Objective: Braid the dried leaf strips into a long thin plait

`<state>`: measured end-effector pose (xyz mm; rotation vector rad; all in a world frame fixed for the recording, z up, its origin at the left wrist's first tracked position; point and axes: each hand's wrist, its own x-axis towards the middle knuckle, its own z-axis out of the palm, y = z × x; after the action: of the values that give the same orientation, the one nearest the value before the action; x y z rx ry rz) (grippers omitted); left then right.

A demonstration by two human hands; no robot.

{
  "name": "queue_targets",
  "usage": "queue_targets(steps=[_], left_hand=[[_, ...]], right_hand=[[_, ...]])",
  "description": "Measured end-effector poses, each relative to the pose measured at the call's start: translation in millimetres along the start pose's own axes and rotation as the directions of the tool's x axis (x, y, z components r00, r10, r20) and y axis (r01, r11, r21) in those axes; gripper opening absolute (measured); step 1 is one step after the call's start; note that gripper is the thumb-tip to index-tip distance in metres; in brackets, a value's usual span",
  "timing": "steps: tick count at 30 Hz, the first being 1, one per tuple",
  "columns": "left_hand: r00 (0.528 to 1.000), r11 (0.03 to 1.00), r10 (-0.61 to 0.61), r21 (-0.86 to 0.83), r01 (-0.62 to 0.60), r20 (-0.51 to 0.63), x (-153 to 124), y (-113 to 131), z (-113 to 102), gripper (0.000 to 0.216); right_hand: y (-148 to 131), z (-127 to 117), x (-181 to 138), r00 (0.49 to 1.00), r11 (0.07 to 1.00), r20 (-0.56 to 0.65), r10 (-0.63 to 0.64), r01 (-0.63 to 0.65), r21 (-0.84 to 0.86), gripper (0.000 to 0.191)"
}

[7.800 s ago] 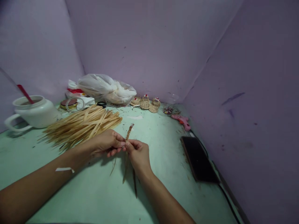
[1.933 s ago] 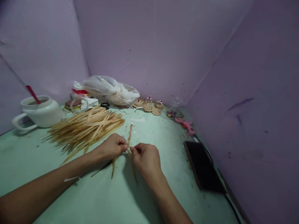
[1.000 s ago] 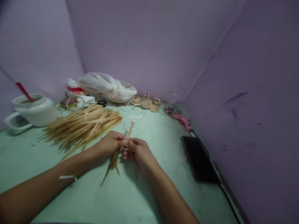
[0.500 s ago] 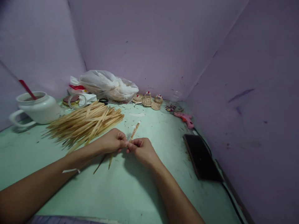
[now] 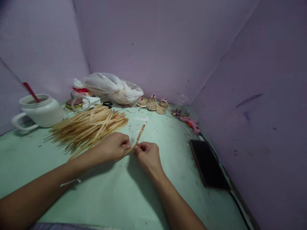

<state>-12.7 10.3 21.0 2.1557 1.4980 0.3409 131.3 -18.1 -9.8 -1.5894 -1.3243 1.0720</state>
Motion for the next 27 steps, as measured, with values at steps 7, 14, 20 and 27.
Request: queue_targets(steps=[7, 14, 20, 27], left_hand=[[0.996, 0.999, 0.009, 0.034, -0.006, -0.087, -25.8, 31.2, 16.3, 0.023], [0.978, 0.955, 0.207, 0.212, -0.209, 0.033, -45.5, 38.3, 39.7, 0.032], [0.934, 0.926, 0.077, -0.322, -0.197, -0.350, -32.0, 36.5, 8.4, 0.030], [0.920, 0.761, -0.133, -0.556, 0.333, 0.369, -2.0, 17.0, -0.3, 0.022]], right_hand=[[-5.0, 2.5, -1.8, 0.979, 0.882, 0.023, 0.205, -0.195, 0.429, 0.014], [-8.1, -1.1, 0.4, 0.950, 0.720, 0.130, 0.286, -0.302, 0.625, 0.020], [-9.5, 3.1, -1.7, 0.975, 0.809, 0.039, 0.219, -0.204, 0.551, 0.012], [-9.5, 8.3, -5.5, 0.985, 0.853, 0.168, 0.039, -0.120, 0.507, 0.018]])
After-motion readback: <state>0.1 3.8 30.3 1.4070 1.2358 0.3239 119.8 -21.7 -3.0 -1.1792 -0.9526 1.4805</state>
